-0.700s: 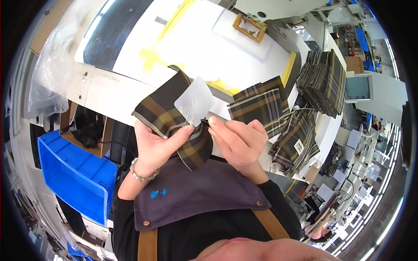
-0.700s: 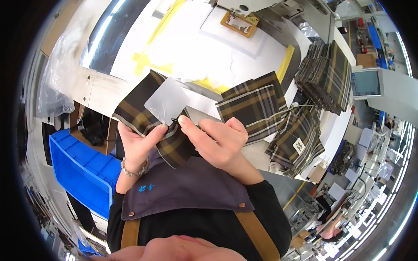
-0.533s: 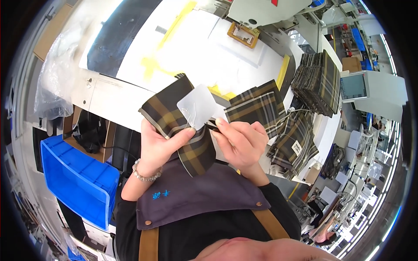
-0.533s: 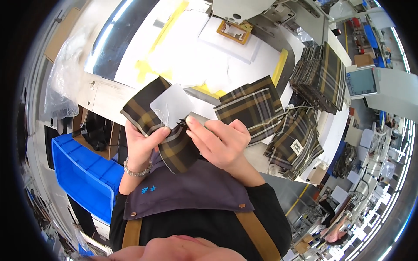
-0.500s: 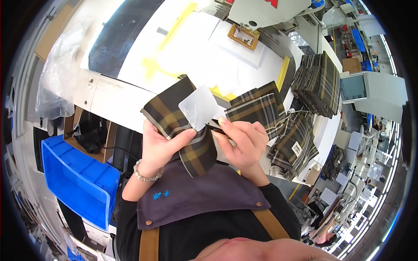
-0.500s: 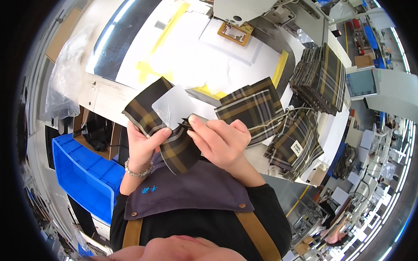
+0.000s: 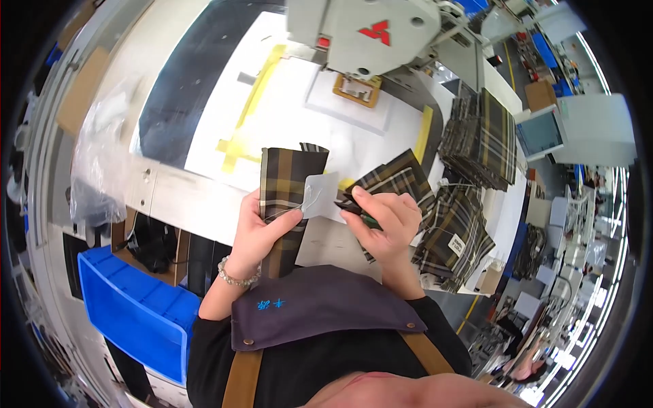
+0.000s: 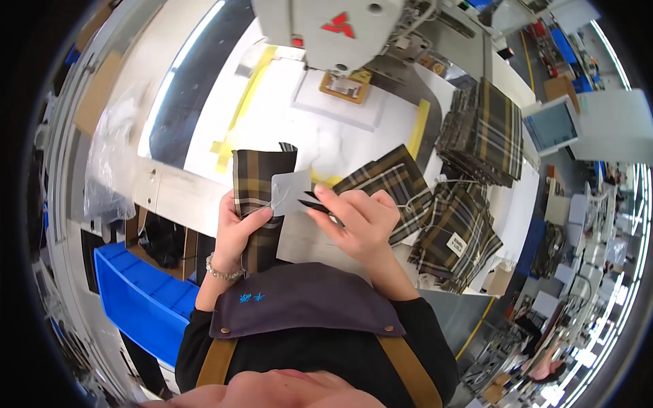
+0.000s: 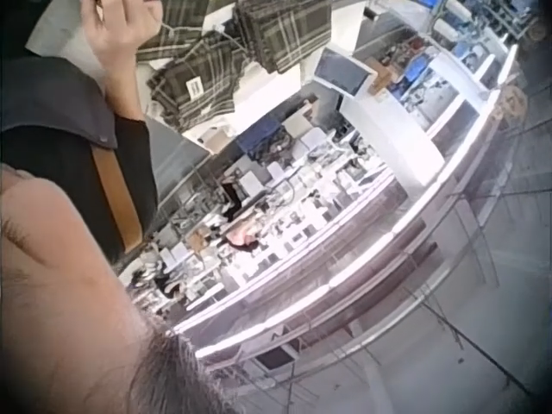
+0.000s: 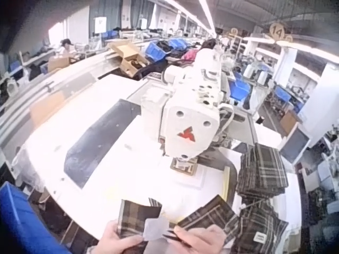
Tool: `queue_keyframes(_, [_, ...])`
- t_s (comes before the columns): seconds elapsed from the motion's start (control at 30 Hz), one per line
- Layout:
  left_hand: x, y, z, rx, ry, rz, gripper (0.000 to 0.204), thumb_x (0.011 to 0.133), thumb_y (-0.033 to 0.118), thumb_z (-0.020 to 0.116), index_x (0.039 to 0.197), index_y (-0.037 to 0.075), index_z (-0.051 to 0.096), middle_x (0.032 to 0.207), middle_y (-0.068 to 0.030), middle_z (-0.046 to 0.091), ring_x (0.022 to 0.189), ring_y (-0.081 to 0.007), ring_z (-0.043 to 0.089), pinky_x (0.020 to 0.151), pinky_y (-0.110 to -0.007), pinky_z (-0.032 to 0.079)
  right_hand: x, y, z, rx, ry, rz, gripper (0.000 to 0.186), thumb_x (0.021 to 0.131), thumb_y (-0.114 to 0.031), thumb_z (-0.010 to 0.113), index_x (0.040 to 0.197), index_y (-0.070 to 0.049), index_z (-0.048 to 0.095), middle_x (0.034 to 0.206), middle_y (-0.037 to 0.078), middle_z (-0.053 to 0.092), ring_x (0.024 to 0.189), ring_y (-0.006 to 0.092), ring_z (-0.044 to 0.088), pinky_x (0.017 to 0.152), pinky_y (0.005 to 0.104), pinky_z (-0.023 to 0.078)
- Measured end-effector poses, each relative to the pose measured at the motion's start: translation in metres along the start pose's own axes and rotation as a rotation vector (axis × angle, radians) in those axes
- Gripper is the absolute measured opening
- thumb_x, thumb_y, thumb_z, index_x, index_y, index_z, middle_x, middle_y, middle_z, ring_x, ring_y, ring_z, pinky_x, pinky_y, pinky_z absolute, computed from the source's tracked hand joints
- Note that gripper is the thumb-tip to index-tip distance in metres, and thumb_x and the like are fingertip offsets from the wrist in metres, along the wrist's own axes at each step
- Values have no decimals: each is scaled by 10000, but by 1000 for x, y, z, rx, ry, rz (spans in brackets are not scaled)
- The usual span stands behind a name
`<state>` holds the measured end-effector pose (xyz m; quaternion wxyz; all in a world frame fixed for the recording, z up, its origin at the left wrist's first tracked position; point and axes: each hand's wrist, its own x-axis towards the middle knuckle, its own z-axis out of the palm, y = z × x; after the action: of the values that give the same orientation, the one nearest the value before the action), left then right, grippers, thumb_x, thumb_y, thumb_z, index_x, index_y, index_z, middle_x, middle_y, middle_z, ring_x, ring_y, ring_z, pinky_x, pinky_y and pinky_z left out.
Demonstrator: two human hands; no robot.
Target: Sewing a brand label and assembling a plaid leather pouch using an industrial sewing machine.
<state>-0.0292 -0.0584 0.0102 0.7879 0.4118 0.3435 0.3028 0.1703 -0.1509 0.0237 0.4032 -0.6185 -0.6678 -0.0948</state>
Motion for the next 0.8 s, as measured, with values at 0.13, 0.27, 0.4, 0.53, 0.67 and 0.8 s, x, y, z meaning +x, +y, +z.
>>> queue_keyframes(0.13, [20, 2, 12, 5, -158, -107, 256, 812, -4, 694, 1061, -10, 638, 950, -24, 685, 819, -60, 618, 746, -226, 506, 7, -1, -15, -49, 24, 13, 453, 595, -149, 869, 1007, -80, 693, 792, 2, 690, 567, 118, 581, 511, 265, 301])
queue_keyframes(0.27, [29, 4, 26, 31, -336, -154, 285, 824, -2, 686, 1104, -13, 633, 986, -35, 690, 855, -71, 623, 772, -233, 506, 3, -1, -25, -35, 50, 41, 484, 602, -163, 865, 1041, -64, 686, 756, -4, 659, 551, 123, 554, 514, 272, 306])
queue_keyframes(0.4, [31, 10, 41, 38, -394, -176, 281, 836, 10, 684, 1111, -21, 630, 991, -49, 692, 855, -85, 637, 774, -242, 516, -17, 10, -23, -24, 309, 36, 485, 622, -205, 858, 1037, -33, 675, 722, 42, 621, 548, 193, 539, 522, 303, 377])
queue_keyframes(0.53, [32, 18, 45, 150, -365, -136, 266, 844, 40, 688, 1096, -23, 634, 969, -57, 697, 841, -95, 650, 768, -247, 527, -28, 20, -14, 60, 353, 241, 611, 625, -350, 847, 1116, -31, 672, 772, 46, 651, 561, 192, 547, 546, 305, 418])
queue_keyframes(0.67, [36, 24, 47, 157, -351, -161, 245, 843, 48, 685, 1073, -25, 648, 959, -64, 700, 837, -102, 655, 766, -250, 530, -35, 28, -15, 156, 379, 333, 693, 700, -489, 791, 1204, -41, 629, 703, 29, 582, 557, 177, 519, 546, 292, 423])
queue_keyframes(0.8, [40, 23, 51, 194, -347, -205, 249, 842, 52, 683, 1073, -33, 650, 954, -65, 700, 826, -106, 658, 762, -253, 533, -26, 31, -20, 197, 401, 351, 609, 787, -477, 736, 1216, -60, 623, 710, 33, 585, 560, 175, 522, 533, 298, 429])
